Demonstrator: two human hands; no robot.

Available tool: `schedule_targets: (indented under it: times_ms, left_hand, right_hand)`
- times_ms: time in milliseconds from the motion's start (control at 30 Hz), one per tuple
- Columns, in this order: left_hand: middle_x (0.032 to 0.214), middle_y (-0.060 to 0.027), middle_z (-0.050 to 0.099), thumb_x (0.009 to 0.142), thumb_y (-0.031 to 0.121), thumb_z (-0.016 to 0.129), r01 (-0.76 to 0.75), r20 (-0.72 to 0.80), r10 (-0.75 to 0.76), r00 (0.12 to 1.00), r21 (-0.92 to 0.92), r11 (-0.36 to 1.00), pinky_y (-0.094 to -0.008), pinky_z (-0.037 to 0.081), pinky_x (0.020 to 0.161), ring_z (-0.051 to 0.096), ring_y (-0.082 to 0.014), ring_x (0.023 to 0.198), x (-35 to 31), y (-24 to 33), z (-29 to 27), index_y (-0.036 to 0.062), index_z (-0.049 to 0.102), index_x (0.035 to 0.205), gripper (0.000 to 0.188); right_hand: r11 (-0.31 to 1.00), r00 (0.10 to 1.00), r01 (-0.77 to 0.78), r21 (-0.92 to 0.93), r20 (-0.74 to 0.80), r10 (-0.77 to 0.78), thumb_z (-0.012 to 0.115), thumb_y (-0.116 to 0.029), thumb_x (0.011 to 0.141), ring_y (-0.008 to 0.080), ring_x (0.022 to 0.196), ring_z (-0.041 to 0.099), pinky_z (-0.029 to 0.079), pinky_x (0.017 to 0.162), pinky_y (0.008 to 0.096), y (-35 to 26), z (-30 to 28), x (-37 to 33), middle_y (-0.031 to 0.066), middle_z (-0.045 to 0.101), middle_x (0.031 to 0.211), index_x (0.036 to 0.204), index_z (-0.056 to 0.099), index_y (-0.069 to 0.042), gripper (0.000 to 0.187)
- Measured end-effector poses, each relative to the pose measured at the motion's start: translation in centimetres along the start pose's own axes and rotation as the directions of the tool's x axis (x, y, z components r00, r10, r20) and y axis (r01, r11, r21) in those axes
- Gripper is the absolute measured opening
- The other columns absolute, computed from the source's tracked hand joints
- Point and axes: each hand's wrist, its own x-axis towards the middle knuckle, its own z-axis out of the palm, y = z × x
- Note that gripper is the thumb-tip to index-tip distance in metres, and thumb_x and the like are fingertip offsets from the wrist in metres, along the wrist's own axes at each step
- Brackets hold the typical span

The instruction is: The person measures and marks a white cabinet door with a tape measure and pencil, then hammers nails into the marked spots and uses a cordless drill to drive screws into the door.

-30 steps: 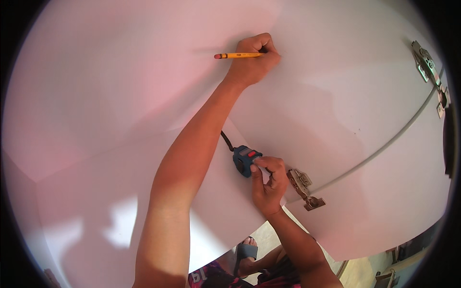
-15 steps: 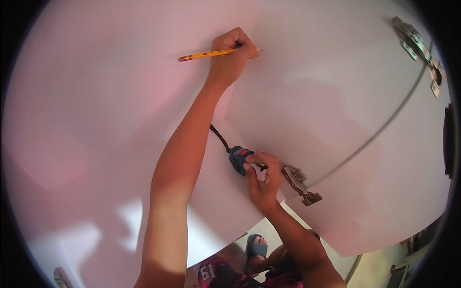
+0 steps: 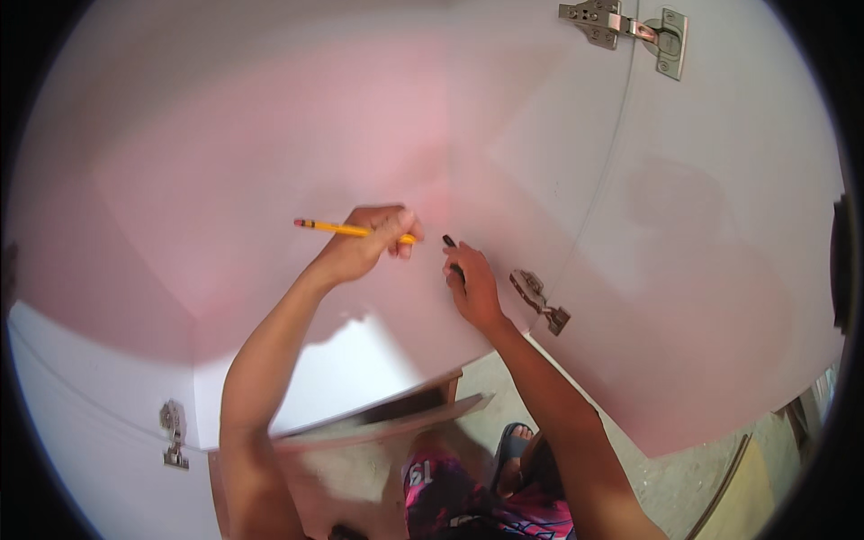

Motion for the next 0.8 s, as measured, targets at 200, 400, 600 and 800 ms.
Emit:
schedule_targets:
  times_ms: [200,400,600,800]
  left_hand:
    - [0.091,-0.0101,0.064,0.101,0.056,0.043,-0.080,-0.054,0.092,0.994,0.184,0.980,-0.0340,0.049,0.084,0.062,-0.0210,0.090,-10.7,3.4,2.2,-0.0019,0.069,0.103,0.063]
    - [0.084,-0.0027,0.062,0.105,0.037,0.045,0.011,-0.412,-0.091,0.907,-0.191,0.981,-0.0261,0.046,0.067,0.055,-0.0100,0.069,-19.6,2.3,10.8,0.0019,0.065,0.092,0.043]
    - [0.074,0.0046,0.053,0.102,0.033,0.055,-0.096,-0.388,-0.244,0.889,-0.678,0.729,-0.0202,0.037,0.060,0.044,-0.0024,0.065,-28.6,-4.3,25.6,0.0041,0.062,0.093,0.031]
    - [0.077,0.0033,0.058,0.101,0.035,0.058,0.244,-0.058,-0.353,0.934,-0.621,0.745,-0.0231,0.043,0.064,0.051,-0.0021,0.073,-32.5,-7.8,29.3,0.0036,0.060,0.092,0.032]
  right_hand:
    - [0.995,0.995,-0.085,-0.049,0.056,0.088,0.072,-0.006,0.080,0.0407,0.123,0.048,0.040,0.102,0.0495,-2.8,1.0,1.4,0.0207,0.047,0.135,0.143,0.037,-0.008,0.072]
    - [0.975,0.983,-0.179,0.131,-0.019,0.183,0.065,-0.003,0.081,0.0314,0.116,0.054,0.046,0.098,0.0416,-2.9,3.0,-0.1,0.0175,0.050,0.122,0.144,0.033,-0.004,0.070]
    - [-0.019,0.640,-0.704,0.710,0.645,0.418,0.064,-0.005,0.081,0.0281,0.103,0.064,0.058,0.080,0.0447,-16.3,6.4,0.3,0.0170,0.053,0.113,0.133,0.033,-0.007,0.061]
    - [0.020,0.722,-0.621,0.784,0.561,0.405,0.055,0.004,0.072,0.0267,0.097,0.064,0.057,0.089,0.0442,-17.7,13.1,-1.5,0.0074,0.053,0.095,0.126,0.039,-0.004,0.057]
